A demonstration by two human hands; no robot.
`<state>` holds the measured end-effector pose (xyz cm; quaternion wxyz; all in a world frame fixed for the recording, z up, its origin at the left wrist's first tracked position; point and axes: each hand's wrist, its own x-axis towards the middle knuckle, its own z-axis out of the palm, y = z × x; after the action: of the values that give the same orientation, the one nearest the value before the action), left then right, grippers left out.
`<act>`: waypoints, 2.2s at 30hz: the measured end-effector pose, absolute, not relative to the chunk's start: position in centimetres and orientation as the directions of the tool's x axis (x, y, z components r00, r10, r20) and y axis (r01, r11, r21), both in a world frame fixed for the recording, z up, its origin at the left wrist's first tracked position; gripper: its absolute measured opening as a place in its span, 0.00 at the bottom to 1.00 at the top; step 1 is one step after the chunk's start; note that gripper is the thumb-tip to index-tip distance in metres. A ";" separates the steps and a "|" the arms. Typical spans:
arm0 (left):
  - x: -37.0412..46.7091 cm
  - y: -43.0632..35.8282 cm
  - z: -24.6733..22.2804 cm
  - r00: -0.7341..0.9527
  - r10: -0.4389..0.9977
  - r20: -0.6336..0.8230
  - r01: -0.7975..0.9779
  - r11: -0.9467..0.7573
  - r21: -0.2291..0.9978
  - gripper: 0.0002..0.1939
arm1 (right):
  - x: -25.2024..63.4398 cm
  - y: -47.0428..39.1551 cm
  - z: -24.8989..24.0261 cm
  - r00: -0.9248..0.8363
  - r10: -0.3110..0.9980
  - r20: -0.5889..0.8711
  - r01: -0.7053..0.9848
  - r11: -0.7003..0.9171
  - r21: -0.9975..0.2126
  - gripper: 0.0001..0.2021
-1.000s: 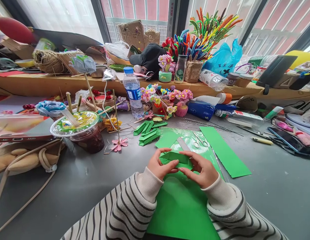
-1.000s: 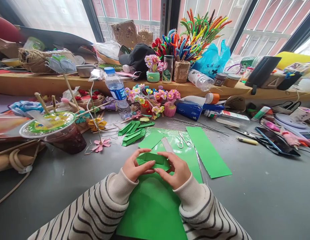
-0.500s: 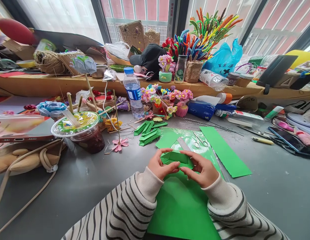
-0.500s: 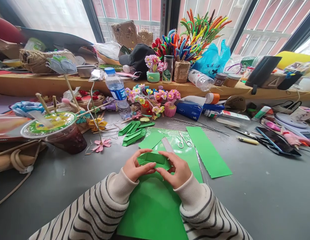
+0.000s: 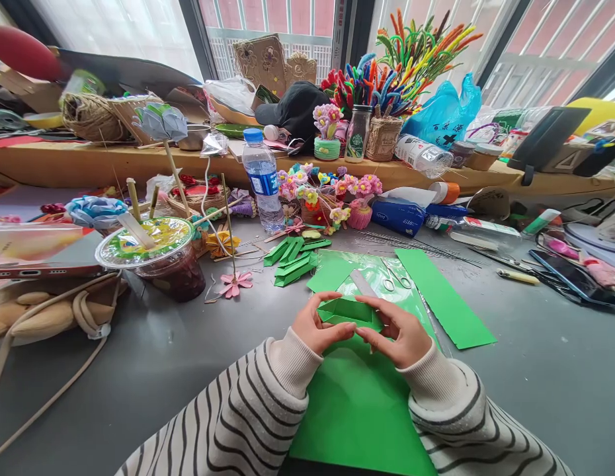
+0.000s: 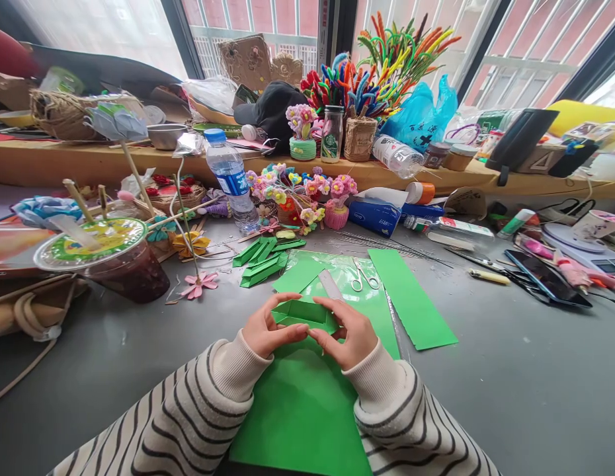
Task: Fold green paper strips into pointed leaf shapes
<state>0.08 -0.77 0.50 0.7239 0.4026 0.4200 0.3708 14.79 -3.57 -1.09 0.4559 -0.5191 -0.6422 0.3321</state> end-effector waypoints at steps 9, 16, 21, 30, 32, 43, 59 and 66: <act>0.1 -0.8 0.3 0.357 0.874 -0.329 -0.185 0.411 0.893 0.28 | 14.8 -3.6 -0.8 -0.058 0.968 0.245 0.403 0.248 -0.881 0.18; 0.2 -0.7 0.1 0.340 0.882 -0.325 -0.207 0.408 0.889 0.25 | 14.9 -3.5 -0.9 -0.077 0.966 0.246 0.407 0.255 -0.877 0.18; 0.4 -0.8 0.2 0.317 0.899 -0.302 -0.310 0.399 0.863 0.23 | 14.8 -3.5 -1.1 -0.068 0.980 0.189 0.361 0.201 -0.911 0.19; 0.6 -0.9 0.8 0.268 0.908 -0.323 -0.298 0.397 0.868 0.24 | 14.6 -3.5 -0.6 -0.022 1.000 -0.015 0.105 -0.013 -0.994 0.21; 0.5 -1.0 0.9 0.267 0.909 -0.319 -0.261 0.387 0.885 0.24 | 14.7 -3.4 -0.3 -0.008 1.000 -0.004 0.071 -0.003 -0.997 0.20; 0.4 -0.6 -0.7 0.443 0.873 -0.205 -0.068 0.261 0.963 0.19 | 15.2 -3.3 -0.3 0.112 0.989 0.095 0.057 0.089 -0.994 0.10; 0.4 -0.5 0.0 0.302 0.914 -0.271 -0.087 0.309 0.947 0.26 | 14.8 -3.3 0.2 -0.029 0.998 -0.054 0.024 -0.053 -0.998 0.08; 0.5 -0.4 -0.2 0.312 0.915 -0.255 -0.061 0.287 0.956 0.26 | 14.5 -3.2 -0.1 0.041 0.997 -0.067 0.068 -0.070 -0.995 0.11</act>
<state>0.49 -0.45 -0.23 0.6604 0.4689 0.4553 0.3697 14.50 -3.21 -0.11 0.4744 -0.5435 -0.4899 0.4895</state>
